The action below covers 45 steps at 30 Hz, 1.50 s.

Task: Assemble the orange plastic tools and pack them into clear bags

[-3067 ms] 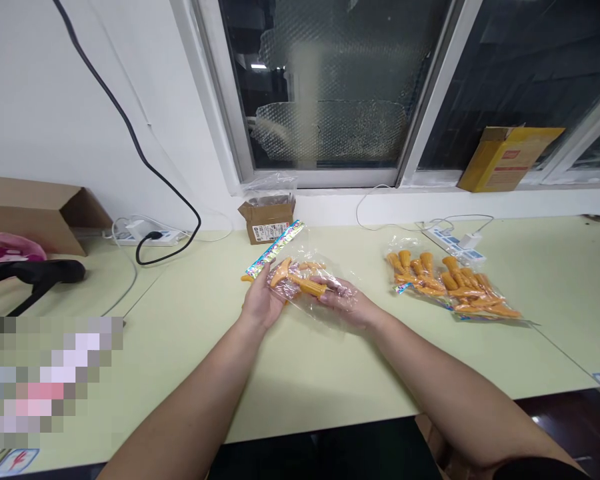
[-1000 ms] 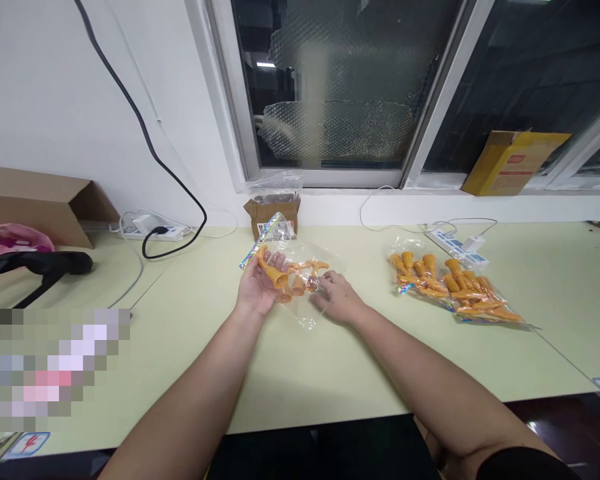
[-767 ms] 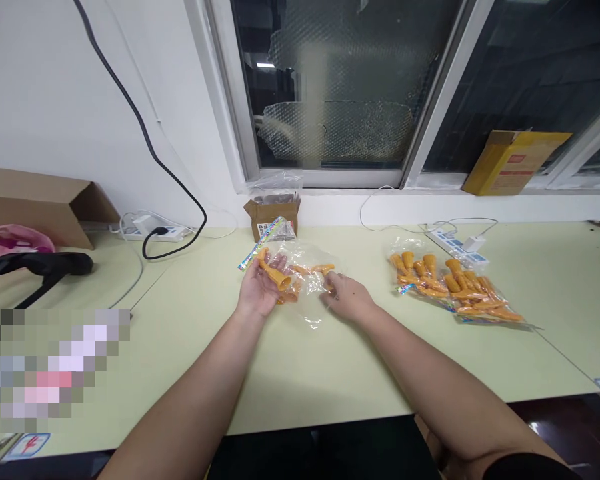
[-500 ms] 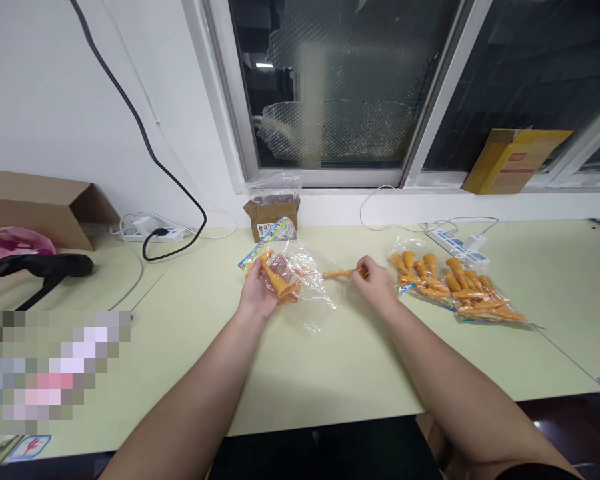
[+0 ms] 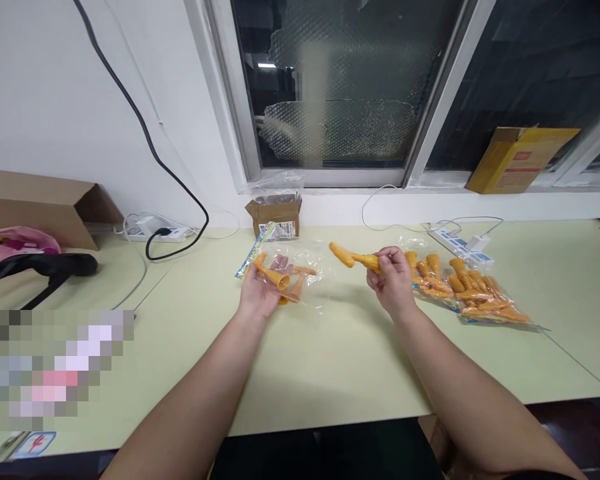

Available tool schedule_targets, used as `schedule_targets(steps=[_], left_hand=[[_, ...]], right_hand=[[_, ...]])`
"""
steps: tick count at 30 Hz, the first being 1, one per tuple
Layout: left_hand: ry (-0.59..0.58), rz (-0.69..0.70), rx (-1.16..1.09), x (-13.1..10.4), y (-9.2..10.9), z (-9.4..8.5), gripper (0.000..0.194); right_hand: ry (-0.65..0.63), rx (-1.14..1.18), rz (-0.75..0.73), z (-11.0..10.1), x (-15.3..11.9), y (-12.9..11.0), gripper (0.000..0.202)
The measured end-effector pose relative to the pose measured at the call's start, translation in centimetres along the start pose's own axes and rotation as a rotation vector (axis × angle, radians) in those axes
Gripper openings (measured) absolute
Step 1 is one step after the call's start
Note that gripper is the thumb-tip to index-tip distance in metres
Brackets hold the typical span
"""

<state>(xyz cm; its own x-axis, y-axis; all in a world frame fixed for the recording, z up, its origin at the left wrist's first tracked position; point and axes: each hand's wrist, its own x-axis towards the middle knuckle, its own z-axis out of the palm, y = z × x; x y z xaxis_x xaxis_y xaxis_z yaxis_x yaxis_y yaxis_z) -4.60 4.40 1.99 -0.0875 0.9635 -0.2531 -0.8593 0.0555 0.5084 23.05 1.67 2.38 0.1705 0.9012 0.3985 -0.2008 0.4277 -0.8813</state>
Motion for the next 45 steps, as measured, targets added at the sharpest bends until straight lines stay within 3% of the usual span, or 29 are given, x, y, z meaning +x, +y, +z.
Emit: schedule_targets(steps=[4, 8, 16, 21, 28, 33, 39, 45], left_hand=[[-0.005, 0.008, 0.000, -0.2, 0.0, 0.1, 0.026], [-0.006, 0.007, 0.027, -0.5, -0.2, 0.3, 0.030], [-0.023, -0.021, 0.144, -1.5, -1.4, 0.7, 0.044], [-0.047, -0.037, 0.148, -1.9, -2.1, 0.9, 0.045], [-0.118, -0.041, 0.161, -1.6, -3.0, 0.6, 0.030], [-0.172, 0.017, 0.158, -1.4, -3.2, 0.3, 0.021], [-0.166, 0.031, 0.195, -1.3, -3.2, 0.0, 0.029], [-0.216, -0.012, 0.247, -1.7, -3.1, 0.2, 0.029]], right_hand=[[-0.137, -0.219, -0.157, 0.6, -1.1, 0.7, 0.028], [-0.177, -0.337, -0.234, 1.3, -1.7, 1.8, 0.024], [-0.310, -0.098, 0.034, 2.8, -2.3, 2.8, 0.034], [-0.396, 0.011, 0.089, 4.0, -3.2, 3.9, 0.034], [-0.369, -0.128, 0.133, 4.8, -4.0, 5.5, 0.041], [-0.312, -0.051, 0.260, 4.8, -3.6, 4.8, 0.048], [-0.351, 0.031, 0.403, 4.9, -3.2, 3.5, 0.051], [-0.442, -0.019, 0.529, 4.2, -3.1, 3.9, 0.051]])
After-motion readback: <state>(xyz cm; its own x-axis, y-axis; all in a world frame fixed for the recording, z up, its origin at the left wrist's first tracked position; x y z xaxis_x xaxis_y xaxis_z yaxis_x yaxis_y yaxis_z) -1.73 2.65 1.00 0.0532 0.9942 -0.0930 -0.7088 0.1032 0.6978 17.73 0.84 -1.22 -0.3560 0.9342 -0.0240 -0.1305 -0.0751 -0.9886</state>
